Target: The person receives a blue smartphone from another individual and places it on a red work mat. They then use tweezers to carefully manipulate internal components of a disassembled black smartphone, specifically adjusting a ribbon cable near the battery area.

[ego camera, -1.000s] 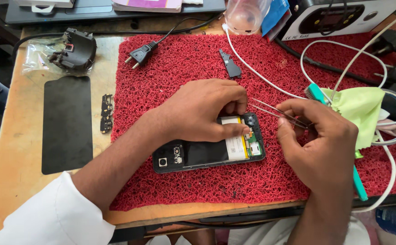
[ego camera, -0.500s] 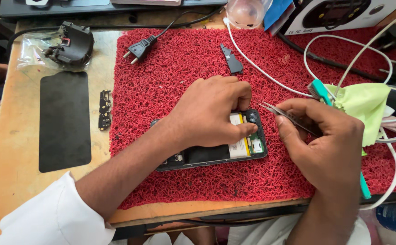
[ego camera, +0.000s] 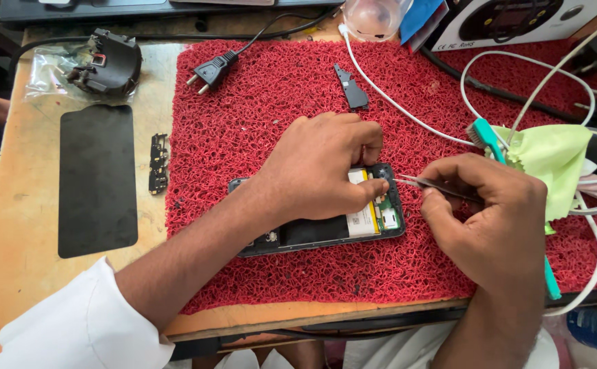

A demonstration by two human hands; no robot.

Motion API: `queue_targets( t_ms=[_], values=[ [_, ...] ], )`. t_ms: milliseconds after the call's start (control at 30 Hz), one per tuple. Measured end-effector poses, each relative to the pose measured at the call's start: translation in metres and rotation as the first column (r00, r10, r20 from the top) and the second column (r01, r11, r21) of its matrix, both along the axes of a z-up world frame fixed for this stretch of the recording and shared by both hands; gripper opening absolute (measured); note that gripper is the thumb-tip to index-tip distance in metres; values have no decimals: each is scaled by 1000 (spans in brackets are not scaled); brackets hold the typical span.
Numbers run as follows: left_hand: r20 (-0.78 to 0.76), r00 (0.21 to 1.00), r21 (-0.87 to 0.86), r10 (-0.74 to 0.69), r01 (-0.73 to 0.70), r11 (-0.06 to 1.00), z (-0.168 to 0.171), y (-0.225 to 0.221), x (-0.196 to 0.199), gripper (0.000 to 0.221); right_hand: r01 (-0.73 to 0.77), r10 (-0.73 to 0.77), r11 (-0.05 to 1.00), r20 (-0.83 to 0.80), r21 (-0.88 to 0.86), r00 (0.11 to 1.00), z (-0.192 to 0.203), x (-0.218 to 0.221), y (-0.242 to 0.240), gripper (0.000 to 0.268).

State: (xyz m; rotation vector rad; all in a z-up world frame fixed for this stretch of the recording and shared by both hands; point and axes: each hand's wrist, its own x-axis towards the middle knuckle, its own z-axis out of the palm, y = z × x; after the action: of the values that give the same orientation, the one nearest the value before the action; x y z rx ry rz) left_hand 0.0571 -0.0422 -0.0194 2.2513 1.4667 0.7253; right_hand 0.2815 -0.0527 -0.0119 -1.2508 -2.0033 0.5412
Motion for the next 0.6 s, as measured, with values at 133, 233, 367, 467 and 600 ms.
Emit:
queue_targets(
  t_ms=[133, 233, 367, 467, 600],
  values=[
    [25, 999, -20, -26, 27, 999, 1, 1, -3, 35, 39, -39, 997, 12, -63, 999, -1, -1, 1, 14],
    [49, 999, -104, -22, 27, 994, 3, 3, -6, 35, 69, -66, 997, 64, -47, 996, 0, -4, 2, 14],
    [103, 994, -118, -39, 51, 992, 3, 4, -11, 32, 76, -77, 997, 91, 14, 993, 3, -8, 1, 13],
    [100, 995, -119, -29, 41, 992, 3, 4, -10, 29, 63, -61, 998, 110, -9, 992, 6, -9, 1, 14],
    [102, 994, -120, -30, 42, 992, 5, 3, -11, 28, 57, -55, 998, 132, -5, 990, 8, -10, 1, 14]
  ],
)
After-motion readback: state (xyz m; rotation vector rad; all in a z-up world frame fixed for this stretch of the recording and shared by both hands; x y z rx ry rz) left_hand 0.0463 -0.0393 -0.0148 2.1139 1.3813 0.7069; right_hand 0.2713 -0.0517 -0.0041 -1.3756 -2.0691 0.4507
